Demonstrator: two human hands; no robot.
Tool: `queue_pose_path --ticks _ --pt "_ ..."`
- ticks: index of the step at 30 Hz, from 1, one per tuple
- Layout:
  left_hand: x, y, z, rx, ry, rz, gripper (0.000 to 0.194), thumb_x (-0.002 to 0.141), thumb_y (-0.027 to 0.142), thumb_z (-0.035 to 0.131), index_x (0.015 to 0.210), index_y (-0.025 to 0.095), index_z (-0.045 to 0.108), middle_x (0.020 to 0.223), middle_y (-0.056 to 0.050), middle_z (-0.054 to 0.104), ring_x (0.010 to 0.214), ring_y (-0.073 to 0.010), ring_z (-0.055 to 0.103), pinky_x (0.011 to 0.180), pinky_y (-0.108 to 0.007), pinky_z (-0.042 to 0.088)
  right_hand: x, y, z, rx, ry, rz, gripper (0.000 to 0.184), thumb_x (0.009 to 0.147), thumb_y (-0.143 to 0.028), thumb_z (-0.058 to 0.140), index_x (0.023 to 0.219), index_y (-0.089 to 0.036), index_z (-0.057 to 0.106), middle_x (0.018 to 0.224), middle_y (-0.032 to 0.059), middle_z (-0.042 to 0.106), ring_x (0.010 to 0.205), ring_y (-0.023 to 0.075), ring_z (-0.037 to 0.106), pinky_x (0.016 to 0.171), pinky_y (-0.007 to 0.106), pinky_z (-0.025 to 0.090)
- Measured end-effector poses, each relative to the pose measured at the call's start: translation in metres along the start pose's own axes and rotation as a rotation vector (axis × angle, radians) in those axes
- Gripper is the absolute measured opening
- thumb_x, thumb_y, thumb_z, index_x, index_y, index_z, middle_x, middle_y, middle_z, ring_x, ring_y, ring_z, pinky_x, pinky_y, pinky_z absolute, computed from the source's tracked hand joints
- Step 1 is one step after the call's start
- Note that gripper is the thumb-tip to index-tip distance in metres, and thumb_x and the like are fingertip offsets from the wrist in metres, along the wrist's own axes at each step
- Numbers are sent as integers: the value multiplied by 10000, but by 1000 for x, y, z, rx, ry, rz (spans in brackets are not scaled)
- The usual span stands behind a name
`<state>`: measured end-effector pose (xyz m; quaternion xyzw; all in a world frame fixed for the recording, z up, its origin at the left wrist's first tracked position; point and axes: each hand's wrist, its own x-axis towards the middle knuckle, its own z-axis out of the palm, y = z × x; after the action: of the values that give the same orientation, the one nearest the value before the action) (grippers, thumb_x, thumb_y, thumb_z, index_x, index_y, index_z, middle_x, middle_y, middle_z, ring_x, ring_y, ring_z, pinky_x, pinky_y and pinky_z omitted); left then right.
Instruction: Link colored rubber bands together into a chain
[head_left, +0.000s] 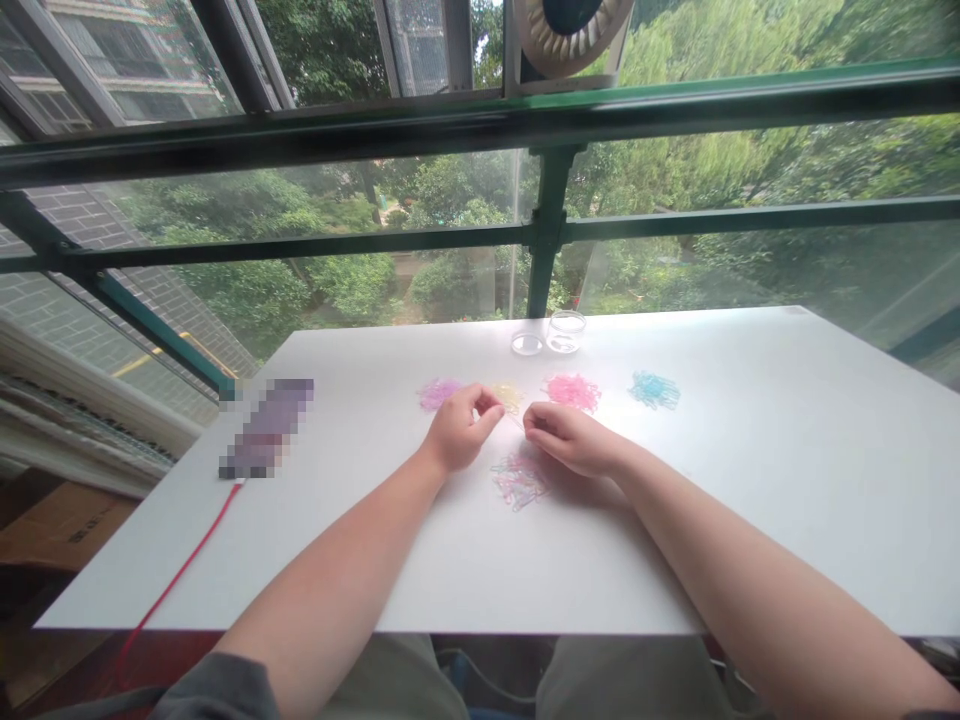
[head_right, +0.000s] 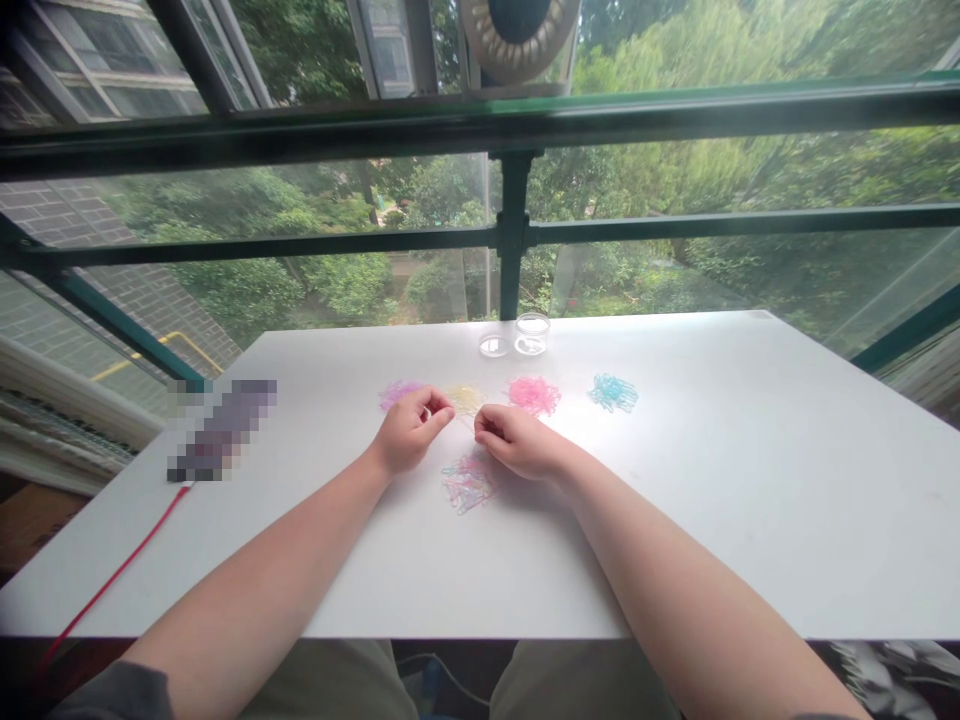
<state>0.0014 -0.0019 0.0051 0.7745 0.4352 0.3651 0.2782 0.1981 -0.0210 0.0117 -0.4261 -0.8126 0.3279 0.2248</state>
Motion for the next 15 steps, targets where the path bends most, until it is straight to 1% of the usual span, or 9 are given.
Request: queue_pose_path --ticks 3,4,5,7,11,12,13,15 --pt "-4 5 2 -42 -253 65 119 761 260 540 739 152 584 680 2 589 612 -98 496 568 -216 391 0 1 2 -28 4 5 40 776 -172 455 744 -176 477 654 -21 493 591 104 422 560 235 337" --pt "-5 6 3 -51 -309 73 114 755 255 542 725 153 582 668 5 584 599 -94 489 560 -214 387 0 1 2 -37 -2 6 37 774 -173 457 747 -175 482 659 -19 499 594 105 424 561 236 336" --pt "-6 7 3 -54 -331 73 113 753 253 541 719 153 580 666 6 582 590 -92 484 555 -214 385 0 1 2 -43 -8 7 36 774 -174 458 747 -175 483 660 -17 500 595 105 424 562 237 336" --pt "-6 7 3 -42 -286 67 117 756 255 536 722 151 578 678 2 585 586 -91 483 552 -216 384 0 1 2 -44 -11 4 40 778 -180 454 745 -177 476 660 -17 498 595 106 421 565 238 338" --pt "-1 2 2 4 -57 42 136 780 272 525 772 149 582 710 -17 599 620 -107 505 563 -225 392 0 1 0 -27 1 -7 53 786 -181 439 735 -183 452 660 -19 485 599 107 413 569 240 336" --pt "-1 2 2 7 -22 41 138 781 275 527 781 150 584 714 -19 603 628 -109 510 569 -226 394 0 1 0 -19 4 -10 54 787 -180 438 734 -184 447 656 -21 480 597 107 410 567 240 335" --pt "-1 1 2 4 -15 48 135 780 273 532 783 149 587 715 -19 606 633 -109 514 576 -227 397 0 1 0 -10 6 -12 54 787 -179 438 734 -184 444 651 -23 473 594 106 409 565 239 335" --pt "-2 2 3 -16 -71 79 119 770 258 547 767 149 593 707 -13 606 630 -104 516 582 -224 396 0 1 1 0 12 -13 46 787 -180 440 741 -183 447 649 -26 468 593 106 409 563 238 336"
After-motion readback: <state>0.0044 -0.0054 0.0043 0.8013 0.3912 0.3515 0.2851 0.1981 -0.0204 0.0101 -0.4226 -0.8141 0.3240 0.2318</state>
